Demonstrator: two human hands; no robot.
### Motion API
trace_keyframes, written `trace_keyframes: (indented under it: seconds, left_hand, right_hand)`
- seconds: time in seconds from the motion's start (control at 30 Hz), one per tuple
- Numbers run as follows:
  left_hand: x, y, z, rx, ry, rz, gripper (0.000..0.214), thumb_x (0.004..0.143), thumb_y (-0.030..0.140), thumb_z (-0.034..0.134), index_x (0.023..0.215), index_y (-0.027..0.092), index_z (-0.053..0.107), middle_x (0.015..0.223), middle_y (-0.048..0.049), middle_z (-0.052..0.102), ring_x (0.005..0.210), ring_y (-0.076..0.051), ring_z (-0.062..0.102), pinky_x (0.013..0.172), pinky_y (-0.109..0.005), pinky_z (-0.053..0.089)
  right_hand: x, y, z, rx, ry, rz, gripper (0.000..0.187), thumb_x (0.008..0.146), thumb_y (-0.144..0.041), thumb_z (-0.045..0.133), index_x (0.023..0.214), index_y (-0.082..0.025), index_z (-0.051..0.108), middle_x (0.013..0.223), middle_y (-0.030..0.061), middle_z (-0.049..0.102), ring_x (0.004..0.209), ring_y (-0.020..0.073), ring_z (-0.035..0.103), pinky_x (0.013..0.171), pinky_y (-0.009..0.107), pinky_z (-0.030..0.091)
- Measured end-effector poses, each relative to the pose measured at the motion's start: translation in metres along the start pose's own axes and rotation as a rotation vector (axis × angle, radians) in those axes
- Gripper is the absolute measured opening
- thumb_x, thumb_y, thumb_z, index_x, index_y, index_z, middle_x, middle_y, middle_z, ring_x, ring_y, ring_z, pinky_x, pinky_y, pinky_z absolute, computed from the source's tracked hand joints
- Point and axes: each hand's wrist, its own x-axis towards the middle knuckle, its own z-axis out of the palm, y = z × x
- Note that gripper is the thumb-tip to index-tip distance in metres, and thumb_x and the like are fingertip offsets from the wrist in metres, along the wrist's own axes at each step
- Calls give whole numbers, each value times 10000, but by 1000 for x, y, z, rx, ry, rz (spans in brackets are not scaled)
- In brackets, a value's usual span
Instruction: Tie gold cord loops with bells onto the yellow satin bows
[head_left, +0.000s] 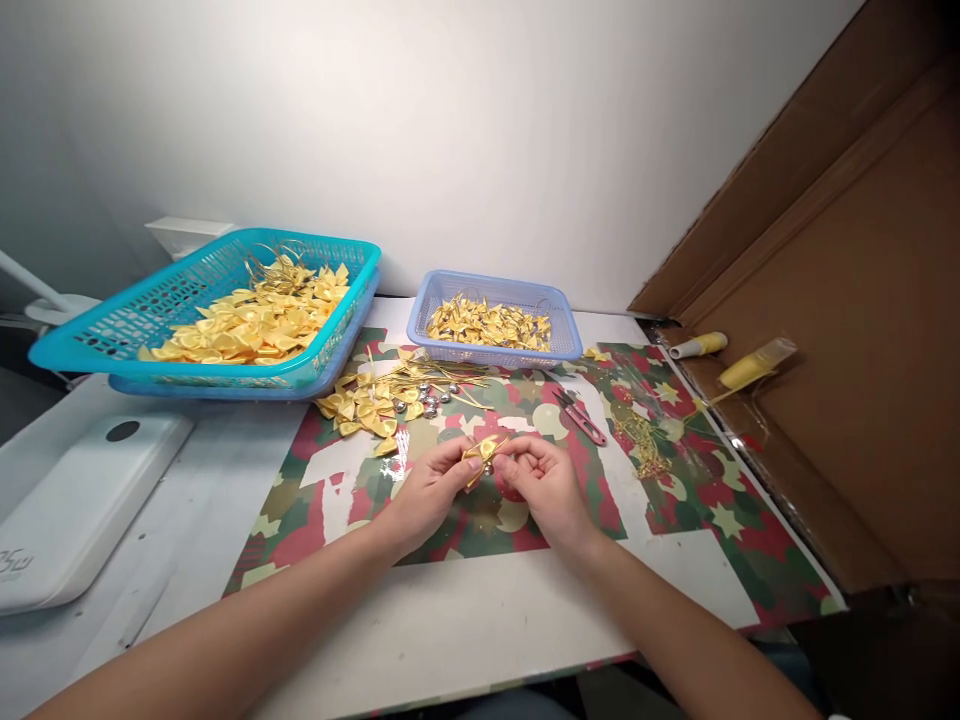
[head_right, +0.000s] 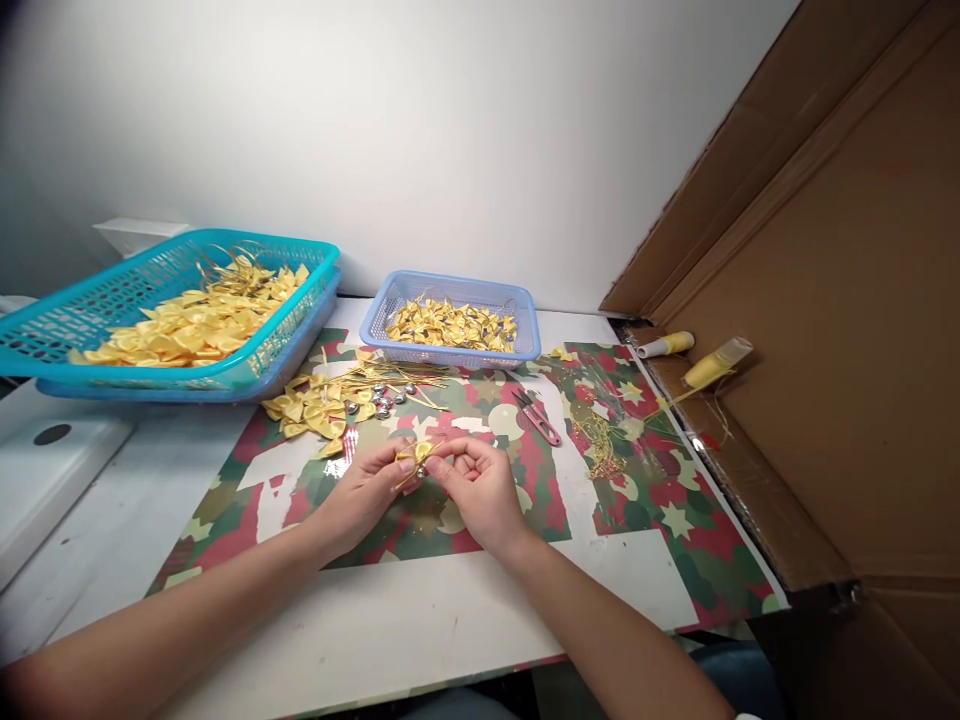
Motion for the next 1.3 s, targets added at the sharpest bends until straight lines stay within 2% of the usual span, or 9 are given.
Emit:
trace_keyframes:
  seconds: [0.23, 0.33, 0.5, 0.57, 0.63, 0.83, 0.97, 1.13, 1.3]
  left_hand:
    - [-2, 2, 0, 1, -12, -20, 320, 840, 441, 520, 673, 181, 436, 660, 23, 391, 632, -116, 351, 601, -248, 319]
    - [-2, -1, -2, -31, 2, -42, 292, 855, 416, 506, 686, 183, 460, 704, 10, 416, 656, -124, 375, 633, -254, 353]
    - [-3, 4, -4, 23, 19, -8, 303, 858, 401, 508, 654, 178, 508, 978, -56, 484, 855, -172, 450, 755, -289, 393]
    - [-4, 9, -4, 67, 9, 8, 327, 853, 415, 515, 632, 175, 503, 968, -64, 462, 918, -195, 435, 771, -297, 390]
    - [-5, 13, -3, 94, -22, 5, 343, 851, 423, 512, 618, 171, 493, 916, -56, 432, 895, -193, 422, 751, -296, 387]
    - [-6, 17, -2, 130, -111, -24, 333, 863, 417, 479, 634, 177, 449, 752, -4, 396, 688, -134, 378, 644, -261, 343]
    - [-5, 15, -3, 124, -130, -28, 317, 859, 406, 480, 641, 179, 444, 704, 8, 391, 651, -127, 367, 621, -259, 325]
    - [-5, 11, -6, 63, -132, -58, 309, 838, 415, 494, 641, 179, 459, 730, -10, 408, 687, -144, 388, 639, -270, 358]
    - [-7, 14, -7, 34, -143, -69, 328, 817, 446, 520, 642, 170, 504, 887, -52, 436, 771, -165, 424, 659, -272, 390]
  right_hand:
    - [-6, -7, 4, 7, 63, 17, 271, 726, -398, 694, 812, -188, 547, 533, -102, 233, 481, 63, 222, 465, 210, 229]
    - [-8, -7, 6, 67, 55, 7, 256, 747, -367, 671, 871, -205, 516, 594, -84, 268, 521, 76, 280, 499, 209, 291]
    - [-6, -10, -1, 299, -10, 12, 169, 801, -280, 527, 956, -227, 487, 721, -27, 413, 625, 109, 425, 608, 253, 412]
    - [-1, -13, -7, 346, 31, 0, 153, 788, -248, 492, 939, -224, 489, 720, -15, 424, 635, 122, 440, 628, 275, 439]
    - [4, -16, -13, 326, 68, -19, 148, 798, -260, 485, 943, -226, 495, 730, -4, 451, 651, 132, 466, 647, 291, 461]
    - [13, -10, -22, 169, 103, 24, 244, 807, -357, 605, 1003, -217, 563, 857, 26, 628, 707, 115, 549, 733, 275, 503]
    - [12, -7, -23, 212, 66, 76, 263, 765, -344, 674, 983, -215, 601, 896, 28, 686, 737, 105, 615, 808, 286, 526]
    - [12, -10, -25, 243, 119, 78, 367, 661, -296, 769, 982, -213, 611, 957, 39, 711, 884, 161, 677, 853, 327, 543]
    - [13, -7, -28, 256, 153, 117, 384, 614, -265, 804, 937, -193, 608, 930, 45, 720, 919, 189, 687, 845, 333, 550]
